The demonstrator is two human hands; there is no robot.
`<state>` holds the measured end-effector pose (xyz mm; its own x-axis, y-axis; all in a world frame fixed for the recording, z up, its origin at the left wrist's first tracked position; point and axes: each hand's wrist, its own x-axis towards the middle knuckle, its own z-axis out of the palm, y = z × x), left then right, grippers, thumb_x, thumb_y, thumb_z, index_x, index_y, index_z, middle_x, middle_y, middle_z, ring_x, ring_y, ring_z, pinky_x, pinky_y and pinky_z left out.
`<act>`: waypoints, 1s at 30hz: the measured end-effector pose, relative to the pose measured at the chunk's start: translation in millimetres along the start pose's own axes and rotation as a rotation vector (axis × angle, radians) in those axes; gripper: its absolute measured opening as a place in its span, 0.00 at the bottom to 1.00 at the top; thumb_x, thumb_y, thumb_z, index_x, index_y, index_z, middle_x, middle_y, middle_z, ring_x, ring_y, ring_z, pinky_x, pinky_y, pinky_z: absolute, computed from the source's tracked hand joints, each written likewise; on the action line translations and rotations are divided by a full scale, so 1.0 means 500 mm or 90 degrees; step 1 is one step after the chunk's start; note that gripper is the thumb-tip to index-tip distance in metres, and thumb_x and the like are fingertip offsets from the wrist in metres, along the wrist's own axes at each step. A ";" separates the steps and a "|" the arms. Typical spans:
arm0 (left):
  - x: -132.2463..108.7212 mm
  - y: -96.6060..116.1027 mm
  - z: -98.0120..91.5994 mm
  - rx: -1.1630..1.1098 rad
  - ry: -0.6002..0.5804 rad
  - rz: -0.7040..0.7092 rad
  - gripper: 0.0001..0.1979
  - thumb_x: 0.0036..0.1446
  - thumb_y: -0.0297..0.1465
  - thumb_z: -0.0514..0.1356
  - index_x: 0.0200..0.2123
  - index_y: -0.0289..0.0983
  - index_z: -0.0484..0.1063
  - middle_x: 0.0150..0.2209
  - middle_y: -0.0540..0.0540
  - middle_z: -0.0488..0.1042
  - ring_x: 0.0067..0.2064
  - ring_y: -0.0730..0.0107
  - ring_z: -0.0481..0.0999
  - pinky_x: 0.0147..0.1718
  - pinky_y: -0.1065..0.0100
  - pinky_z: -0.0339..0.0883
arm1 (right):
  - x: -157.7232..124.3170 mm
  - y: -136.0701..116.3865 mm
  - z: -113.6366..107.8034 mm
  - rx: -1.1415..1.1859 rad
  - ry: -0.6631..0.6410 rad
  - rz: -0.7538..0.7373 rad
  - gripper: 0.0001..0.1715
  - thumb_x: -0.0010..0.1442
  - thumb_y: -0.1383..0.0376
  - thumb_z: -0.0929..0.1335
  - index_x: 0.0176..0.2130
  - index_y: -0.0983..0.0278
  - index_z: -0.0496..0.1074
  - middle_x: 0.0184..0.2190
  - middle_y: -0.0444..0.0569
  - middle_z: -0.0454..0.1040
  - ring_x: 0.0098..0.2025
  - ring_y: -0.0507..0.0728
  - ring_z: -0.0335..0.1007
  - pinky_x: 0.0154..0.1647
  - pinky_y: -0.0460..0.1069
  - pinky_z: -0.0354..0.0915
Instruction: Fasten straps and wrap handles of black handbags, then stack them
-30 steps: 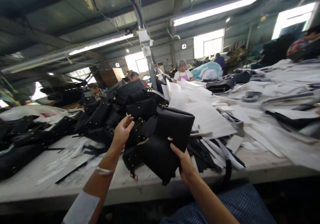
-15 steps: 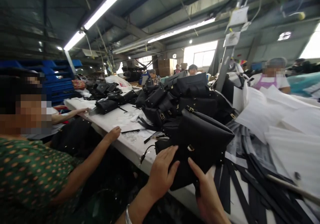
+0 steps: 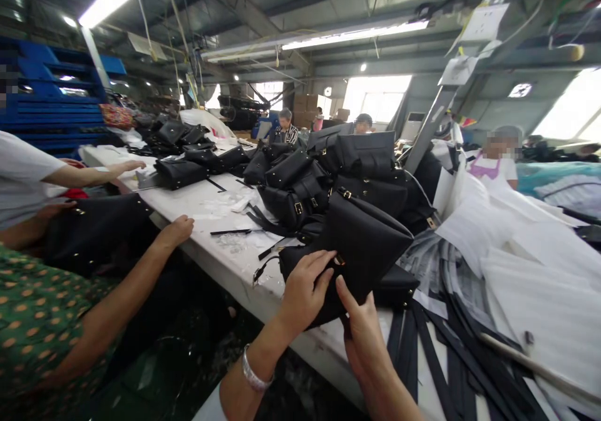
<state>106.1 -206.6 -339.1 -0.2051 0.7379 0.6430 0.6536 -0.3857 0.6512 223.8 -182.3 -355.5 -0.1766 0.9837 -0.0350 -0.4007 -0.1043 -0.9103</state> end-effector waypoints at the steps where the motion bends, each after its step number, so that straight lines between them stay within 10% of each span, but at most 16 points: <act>1: 0.005 0.003 0.000 -0.019 0.003 -0.003 0.16 0.68 0.32 0.53 0.56 0.43 0.72 0.55 0.45 0.75 0.58 0.61 0.71 0.60 0.59 0.64 | 0.000 0.003 -0.004 -0.005 0.001 -0.006 0.44 0.50 0.52 0.76 0.62 0.54 0.62 0.60 0.49 0.71 0.61 0.63 0.67 0.62 0.59 0.64; 15: 0.001 0.055 0.020 -0.259 -0.213 -0.328 0.07 0.49 0.36 0.68 0.31 0.40 0.82 0.31 0.46 0.82 0.35 0.60 0.80 0.36 0.67 0.70 | -0.065 0.012 -0.105 -0.079 0.126 -0.100 0.42 0.46 0.50 0.78 0.57 0.60 0.68 0.48 0.51 0.79 0.53 0.67 0.73 0.57 0.59 0.66; 30: -0.022 0.137 0.196 -0.242 -0.438 -0.264 0.01 0.48 0.29 0.67 0.27 0.38 0.78 0.31 0.48 0.81 0.36 0.61 0.79 0.37 0.69 0.70 | -0.130 0.034 -0.268 0.009 0.279 -0.094 0.40 0.44 0.50 0.78 0.52 0.63 0.73 0.43 0.54 0.80 0.49 0.69 0.75 0.54 0.61 0.69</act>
<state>224.4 -186.6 -341.1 0.1910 0.9814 0.0207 0.3126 -0.0808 0.9464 349.0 -228.4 -424.2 0.2792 0.9569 -0.0800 -0.4058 0.0421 -0.9130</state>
